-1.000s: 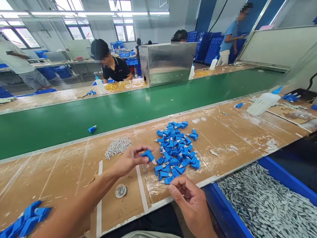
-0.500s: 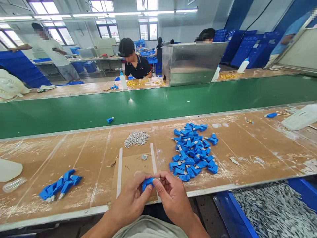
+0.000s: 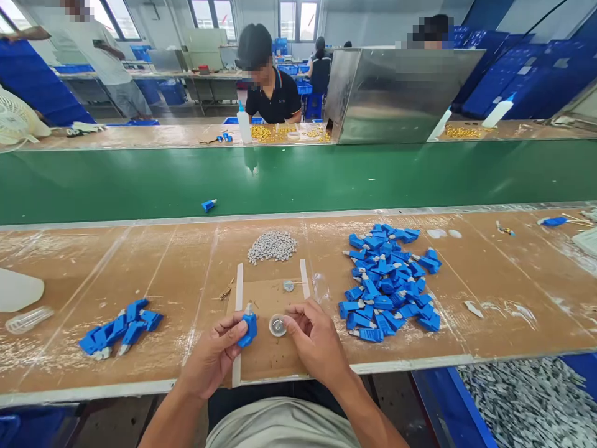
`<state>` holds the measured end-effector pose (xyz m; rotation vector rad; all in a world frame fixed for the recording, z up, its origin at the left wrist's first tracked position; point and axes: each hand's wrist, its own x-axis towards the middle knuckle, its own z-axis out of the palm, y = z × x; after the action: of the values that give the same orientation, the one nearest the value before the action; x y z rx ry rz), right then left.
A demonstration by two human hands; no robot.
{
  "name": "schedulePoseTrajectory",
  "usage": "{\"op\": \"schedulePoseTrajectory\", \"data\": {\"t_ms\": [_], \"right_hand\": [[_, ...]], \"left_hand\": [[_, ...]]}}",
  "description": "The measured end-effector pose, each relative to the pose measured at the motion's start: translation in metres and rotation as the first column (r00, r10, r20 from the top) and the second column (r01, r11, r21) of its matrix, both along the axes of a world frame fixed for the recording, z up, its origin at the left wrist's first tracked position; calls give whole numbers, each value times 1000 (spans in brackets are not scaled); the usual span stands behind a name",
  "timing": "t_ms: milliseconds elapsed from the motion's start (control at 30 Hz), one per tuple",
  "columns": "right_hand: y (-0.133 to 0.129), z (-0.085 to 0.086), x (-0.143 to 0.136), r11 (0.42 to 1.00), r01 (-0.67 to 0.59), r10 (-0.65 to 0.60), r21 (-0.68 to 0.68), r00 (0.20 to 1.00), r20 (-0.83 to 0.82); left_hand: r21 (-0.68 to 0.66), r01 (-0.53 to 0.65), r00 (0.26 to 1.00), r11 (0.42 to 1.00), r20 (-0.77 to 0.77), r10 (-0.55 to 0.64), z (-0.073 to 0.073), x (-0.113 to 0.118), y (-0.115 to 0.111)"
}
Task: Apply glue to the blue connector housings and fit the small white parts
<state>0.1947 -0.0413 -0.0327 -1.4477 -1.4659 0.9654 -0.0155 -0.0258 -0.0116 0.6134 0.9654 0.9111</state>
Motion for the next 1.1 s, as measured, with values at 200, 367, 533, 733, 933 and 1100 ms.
{"op": "schedulePoseTrajectory", "data": {"t_ms": [200,367,533,733,933,1100], "right_hand": [[11,-4,-8,999,-48,49,-23,996,69],[5,4,-7,991,-103,82,81,970,227],[-2,15,-7,965,-203,133,166,925,356],[-1,20,4,985,-115,93,132,982,162],[-8,38,13,987,39,-29,158,997,-66],[-14,62,5,961,70,-38,268,991,-125]], "left_hand": [[-36,-34,997,999,67,36,-15,-2,10],[-62,-45,994,997,97,51,-14,-4,11],[-56,-64,992,996,102,69,-10,0,12],[-89,11,987,996,159,4,-4,3,7],[-114,111,968,987,237,-82,0,15,0],[-102,201,942,974,293,-164,2,23,-3]]}}
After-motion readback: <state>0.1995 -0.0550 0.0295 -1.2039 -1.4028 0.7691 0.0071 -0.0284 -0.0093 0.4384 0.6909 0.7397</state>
